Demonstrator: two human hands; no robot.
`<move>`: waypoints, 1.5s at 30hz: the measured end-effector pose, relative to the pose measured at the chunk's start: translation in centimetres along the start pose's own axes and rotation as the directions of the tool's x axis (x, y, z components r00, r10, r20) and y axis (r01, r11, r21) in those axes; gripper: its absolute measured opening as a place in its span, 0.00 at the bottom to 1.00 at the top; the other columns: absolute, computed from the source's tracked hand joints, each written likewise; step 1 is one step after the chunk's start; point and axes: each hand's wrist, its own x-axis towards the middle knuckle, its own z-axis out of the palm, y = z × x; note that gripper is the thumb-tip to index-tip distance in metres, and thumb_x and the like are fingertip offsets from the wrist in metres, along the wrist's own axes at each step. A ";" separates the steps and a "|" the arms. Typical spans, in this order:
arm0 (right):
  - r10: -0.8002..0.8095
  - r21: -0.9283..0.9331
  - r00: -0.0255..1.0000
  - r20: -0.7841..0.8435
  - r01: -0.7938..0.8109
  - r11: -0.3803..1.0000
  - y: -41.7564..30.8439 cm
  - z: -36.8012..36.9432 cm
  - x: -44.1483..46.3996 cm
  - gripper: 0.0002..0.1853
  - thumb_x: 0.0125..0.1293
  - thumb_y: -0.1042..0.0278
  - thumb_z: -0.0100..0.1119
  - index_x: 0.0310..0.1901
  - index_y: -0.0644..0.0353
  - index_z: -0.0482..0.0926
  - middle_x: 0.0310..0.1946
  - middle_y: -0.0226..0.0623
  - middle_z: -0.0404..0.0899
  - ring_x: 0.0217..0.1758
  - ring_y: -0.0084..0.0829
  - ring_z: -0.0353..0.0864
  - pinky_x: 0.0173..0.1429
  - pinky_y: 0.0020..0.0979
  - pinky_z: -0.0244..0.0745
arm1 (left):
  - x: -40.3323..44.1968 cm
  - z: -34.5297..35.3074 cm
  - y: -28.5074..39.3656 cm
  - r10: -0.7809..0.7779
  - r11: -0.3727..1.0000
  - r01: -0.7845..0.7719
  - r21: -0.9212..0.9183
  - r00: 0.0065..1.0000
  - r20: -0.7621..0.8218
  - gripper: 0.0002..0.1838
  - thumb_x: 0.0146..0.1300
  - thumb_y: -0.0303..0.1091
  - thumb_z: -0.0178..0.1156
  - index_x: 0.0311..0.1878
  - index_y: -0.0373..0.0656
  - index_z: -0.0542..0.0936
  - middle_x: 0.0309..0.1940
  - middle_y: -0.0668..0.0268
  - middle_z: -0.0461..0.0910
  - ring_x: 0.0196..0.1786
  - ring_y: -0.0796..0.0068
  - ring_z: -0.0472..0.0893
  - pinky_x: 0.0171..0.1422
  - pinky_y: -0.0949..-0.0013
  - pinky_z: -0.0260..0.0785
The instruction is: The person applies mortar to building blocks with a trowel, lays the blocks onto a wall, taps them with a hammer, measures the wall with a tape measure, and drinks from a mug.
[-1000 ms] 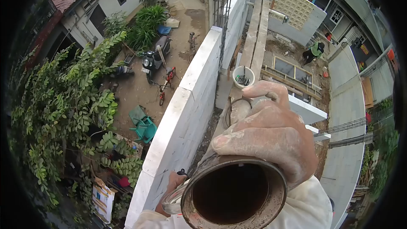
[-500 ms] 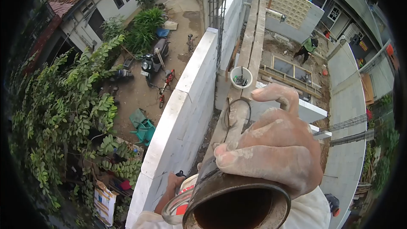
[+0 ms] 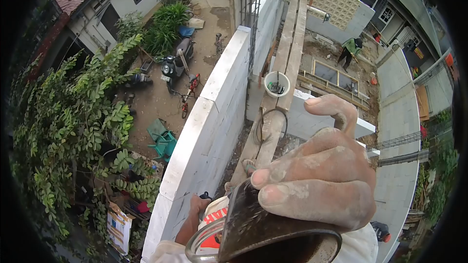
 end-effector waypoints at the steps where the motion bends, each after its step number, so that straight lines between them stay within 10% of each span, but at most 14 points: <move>1: -0.013 0.001 1.000 -0.014 0.014 1.000 0.1 0.1 0.0 0.05 0.67 0.57 0.73 0.38 0.39 0.84 0.27 0.17 0.81 0.30 0.18 0.82 0.73 0.53 0.66 | 0.1 0.1 -0.2 0.014 1.000 -0.014 -0.001 1.000 -0.008 0.50 0.42 0.50 0.78 0.63 0.22 0.74 0.54 0.37 0.85 0.59 0.46 0.87 0.63 0.57 0.80; 34: -0.030 0.061 0.993 -0.113 0.037 0.997 0.0 -0.5 -0.7 0.06 0.68 0.53 0.72 0.38 0.40 0.83 0.32 0.18 0.85 0.32 0.20 0.83 0.76 0.55 0.66 | -1.0 -0.7 0.9 0.006 0.999 -0.007 0.041 1.000 0.021 0.47 0.42 0.49 0.77 0.60 0.23 0.76 0.51 0.37 0.86 0.56 0.46 0.87 0.60 0.56 0.80; 45: -0.298 0.063 0.945 -0.136 0.308 0.949 5.6 1.2 -1.6 0.14 0.63 0.53 0.76 0.42 0.53 0.87 0.29 0.28 0.87 0.29 0.23 0.82 0.71 0.53 0.70 | -2.1 0.4 0.0 0.028 1.000 -0.028 -0.002 0.999 0.017 0.46 0.42 0.49 0.78 0.60 0.23 0.76 0.50 0.38 0.86 0.56 0.46 0.87 0.60 0.56 0.80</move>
